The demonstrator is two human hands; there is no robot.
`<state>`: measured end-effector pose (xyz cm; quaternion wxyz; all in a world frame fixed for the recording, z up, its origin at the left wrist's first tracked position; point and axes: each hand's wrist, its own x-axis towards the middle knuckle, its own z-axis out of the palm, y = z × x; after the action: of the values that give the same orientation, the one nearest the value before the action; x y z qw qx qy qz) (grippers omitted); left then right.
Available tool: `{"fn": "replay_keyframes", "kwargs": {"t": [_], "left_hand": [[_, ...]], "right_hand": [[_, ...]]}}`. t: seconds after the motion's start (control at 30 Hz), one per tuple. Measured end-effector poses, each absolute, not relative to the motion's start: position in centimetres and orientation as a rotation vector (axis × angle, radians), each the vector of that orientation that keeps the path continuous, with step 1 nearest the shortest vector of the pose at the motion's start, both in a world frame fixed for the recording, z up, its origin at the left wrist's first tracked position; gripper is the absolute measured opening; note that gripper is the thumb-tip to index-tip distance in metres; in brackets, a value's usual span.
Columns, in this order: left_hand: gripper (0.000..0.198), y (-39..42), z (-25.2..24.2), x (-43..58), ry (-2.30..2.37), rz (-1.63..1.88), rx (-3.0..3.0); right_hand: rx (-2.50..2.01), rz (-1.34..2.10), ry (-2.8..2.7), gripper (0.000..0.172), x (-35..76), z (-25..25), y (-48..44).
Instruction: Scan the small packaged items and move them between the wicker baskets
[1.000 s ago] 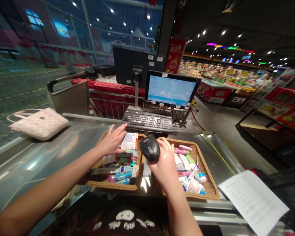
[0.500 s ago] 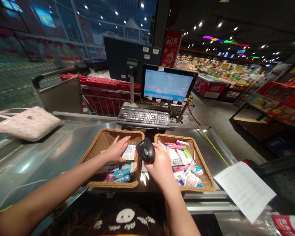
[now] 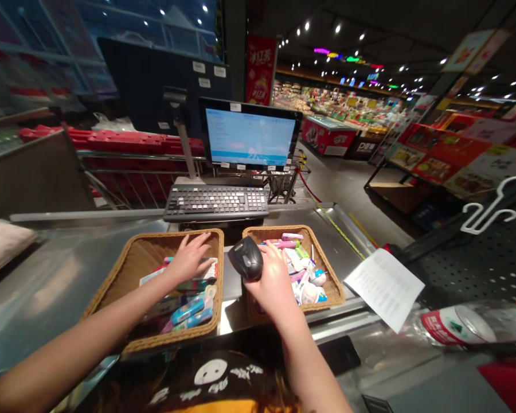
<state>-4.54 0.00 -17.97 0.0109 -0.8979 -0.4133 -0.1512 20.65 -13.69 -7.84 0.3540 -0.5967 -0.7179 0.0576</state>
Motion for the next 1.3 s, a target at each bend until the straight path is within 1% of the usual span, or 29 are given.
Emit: {"fn": "replay_keyframes", "kwargs": {"t": [0.1,0.17,0.23,0.3,0.4,0.5,0.63,0.7,0.87,1.03,1.17,1.3], "left_hand": [[0.032,-0.6,-15.7,-1.9,-1.193,-0.580,-2.839],[0.036,-1.2,-14.6,0.2,-1.124,-0.568,-2.897],[0.038,-1.8,-14.0,2.4,-1.036,-0.524,-2.952],[0.036,-2.1,-13.9,4.5,-0.950,-0.494,-2.990],[0.033,-2.1,-14.2,7.6,-0.842,-0.488,-3.027],[0.036,-1.9,-14.6,11.1,-0.770,-0.471,-3.080],[0.035,-1.9,-15.0,16.0,-0.836,-0.395,-3.179],[0.034,-2.1,-15.3,18.3,-0.898,-0.343,-3.220],[0.038,-2.2,-16.9,22.3,-0.951,-0.240,-3.249],[0.037,-1.8,-19.0,24.0,-1.029,-0.106,-3.234],[0.031,-2.0,-19.6,24.5,-1.034,-0.118,-3.232],[0.035,-1.9,-19.6,25.2,-1.106,-0.151,-3.236]], "right_hand": [[-1.612,0.095,-1.780,0.048,22.7,-7.6,-14.1],[-1.658,0.051,-1.711,0.049,24.1,-7.2,-14.4],[-1.694,-0.008,-1.664,0.046,25.5,-6.8,-14.9],[-1.736,-0.052,-1.615,0.047,26.8,-6.6,-15.4],[-1.791,-0.085,-1.547,0.053,28.5,-6.6,-16.1],[-1.806,-0.123,-1.500,0.051,30.1,-6.6,-16.7],[-1.802,-0.151,-1.475,0.046,31.7,-6.5,-17.2],[-1.801,-0.155,-1.478,0.045,32.3,-6.5,-17.3],[-1.795,-0.151,-1.474,0.046,33.5,-6.5,-17.4],[-1.807,-0.128,-1.469,0.048,34.5,-6.7,-17.4],[-1.798,-0.117,-1.448,0.044,35.1,-6.8,-17.2],[-1.772,-0.128,-1.442,0.042,35.3,-7.0,-17.0]]}}
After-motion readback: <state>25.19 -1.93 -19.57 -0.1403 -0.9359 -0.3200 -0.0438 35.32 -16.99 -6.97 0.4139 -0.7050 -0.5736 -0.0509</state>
